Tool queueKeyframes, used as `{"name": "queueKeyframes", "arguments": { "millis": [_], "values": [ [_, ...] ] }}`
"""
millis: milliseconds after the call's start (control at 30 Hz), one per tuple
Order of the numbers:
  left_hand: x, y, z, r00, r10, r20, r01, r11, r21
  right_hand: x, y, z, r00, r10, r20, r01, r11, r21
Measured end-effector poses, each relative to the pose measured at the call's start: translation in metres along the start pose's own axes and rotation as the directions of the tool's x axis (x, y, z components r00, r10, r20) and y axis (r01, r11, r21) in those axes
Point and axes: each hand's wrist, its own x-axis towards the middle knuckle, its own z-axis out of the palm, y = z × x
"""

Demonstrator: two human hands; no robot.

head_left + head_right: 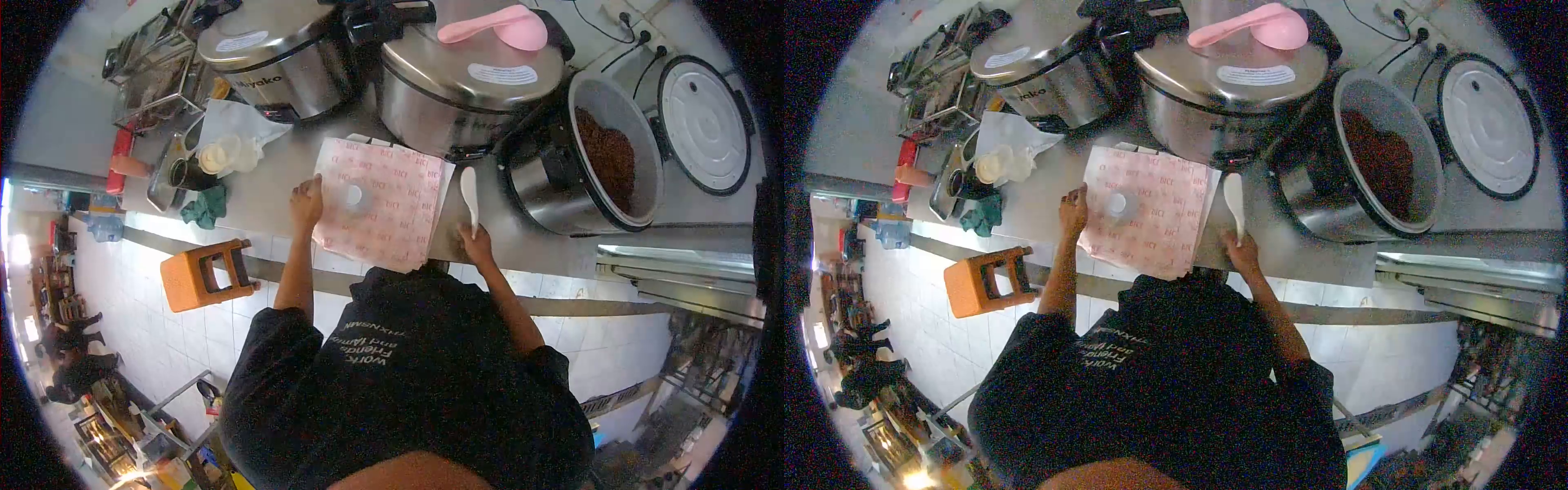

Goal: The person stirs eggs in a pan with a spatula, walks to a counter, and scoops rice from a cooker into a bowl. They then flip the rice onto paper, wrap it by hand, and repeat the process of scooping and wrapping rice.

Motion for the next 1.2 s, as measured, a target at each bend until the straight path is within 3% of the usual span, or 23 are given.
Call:
{"name": "queueKeyframes", "arguments": {
  "millis": [33,100,200,233,267,300,400,433,467,500,567,600,667,700,733,800,867,933,1033,1067,1100,1167,1200],
  "values": [
    [0.003,-0.009,0.006,0.998,0.038,0.054,-0.036,0.999,-0.031,-0.008,-0.054,-0.008,0.986,0.163,0.04,-0.167,0.97,0.179],
    [0.003,-0.031,0.02,0.982,0.11,0.156,-0.095,0.991,-0.097,-0.006,-0.043,0.01,0.99,0.028,-0.137,-0.023,0.999,0.037],
    [-0.022,-0.022,0.038,0.899,0.425,0.111,-0.427,0.904,-0.004,-0.008,-0.03,0.008,0.962,-0.05,-0.267,0.048,0.999,-0.013],
    [-0.037,0.011,0.031,0.99,0.13,0.06,-0.131,0.991,0.019,-0.008,-0.026,0.005,0.948,-0.048,-0.313,0.03,0.998,-0.063],
    [-0.044,0.019,0.031,0.99,0.119,0.08,-0.12,0.993,0.003,-0.008,-0.021,-0.001,0.932,-0.051,-0.358,0.011,0.993,-0.114],
    [-0.051,0.023,0.032,0.989,0.106,0.1,-0.105,0.994,-0.013,0.002,0.021,0.006,0.942,0.06,-0.331,-0.071,0.997,-0.023],
    [-0.079,0.05,0.033,0.985,0.031,0.171,-0.04,0.998,0.05,-0.001,0.016,-0.012,0.908,0.0,-0.419,0.05,0.993,0.108],
    [-0.088,0.057,0.04,0.983,0.041,0.178,-0.064,0.99,0.126,-0.005,-0.001,-0.029,0.935,0.052,-0.352,-0.053,0.999,0.007],
    [-0.096,0.059,0.047,0.981,0.048,0.19,-0.086,0.976,0.201,-0.001,0.002,-0.034,0.927,-0.025,-0.374,-0.005,0.997,-0.08],
    [-0.11,0.061,0.066,0.98,0.098,0.176,-0.122,0.984,0.132,-0.004,0.018,-0.05,0.913,-0.097,-0.397,0.035,0.986,-0.161],
    [-0.12,0.082,0.07,0.963,0.263,-0.053,-0.257,0.961,0.105,0.002,0.048,-0.056,0.879,-0.174,-0.444,0.091,0.975,-0.202],
    [-0.123,0.101,0.07,0.925,0.341,-0.166,-0.329,0.939,0.098,-0.002,0.046,-0.064,0.821,-0.322,-0.472,0.142,0.915,-0.378],
    [-0.139,0.161,0.042,0.885,0.458,0.081,-0.461,0.887,0.034,-0.016,0.026,-0.082,0.674,-0.602,-0.429,0.176,0.695,-0.697],
    [-0.147,0.182,0.035,0.838,0.508,0.2,-0.516,0.856,-0.011,-0.018,0.03,-0.093,0.819,-0.476,-0.319,0.297,0.829,-0.474],
    [-0.153,0.183,0.049,0.804,0.47,0.364,-0.499,0.866,-0.015,-0.026,0.021,-0.104,0.803,-0.508,-0.312,0.386,0.842,-0.377],
    [-0.157,0.156,0.102,0.789,0.536,0.302,-0.606,0.762,0.229,-0.055,-0.021,-0.141,0.76,-0.558,-0.333,0.52,0.83,-0.203],
    [-0.154,0.174,0.098,0.784,0.55,0.288,-0.609,0.771,0.184,-0.077,-0.065,-0.209,0.795,-0.515,-0.321,0.52,0.851,-0.079],
    [-0.158,0.205,0.073,0.847,0.447,0.288,-0.496,0.859,0.125,-0.088,-0.118,-0.285,0.783,-0.538,-0.312,0.56,0.828,-0.025],
    [-0.142,0.187,0.085,0.951,0.269,0.152,-0.228,0.943,-0.241,-0.05,-0.145,-0.401,0.68,-0.669,-0.3,0.433,0.697,-0.571],
    [-0.135,0.182,0.084,0.977,0.1,0.188,-0.001,0.885,-0.465,-0.039,-0.17,-0.424,0.705,-0.652,-0.277,0.322,0.643,-0.695],
    [-0.139,0.197,0.069,0.967,-0.064,0.248,0.221,0.697,-0.682,-0.005,-0.16,-0.45,0.671,-0.712,-0.209,0.358,0.558,-0.749],
    [-0.153,0.231,0.043,0.932,-0.215,0.291,0.355,0.389,-0.85,0.054,-0.151,-0.477,0.891,-0.455,0.0,0.167,0.326,-0.93],
    [-0.159,0.244,0.037,0.946,-0.232,0.228,0.302,0.366,-0.88,0.091,-0.131,-0.484,0.878,-0.471,0.084,0.173,0.15,-0.973]
  ]
}}
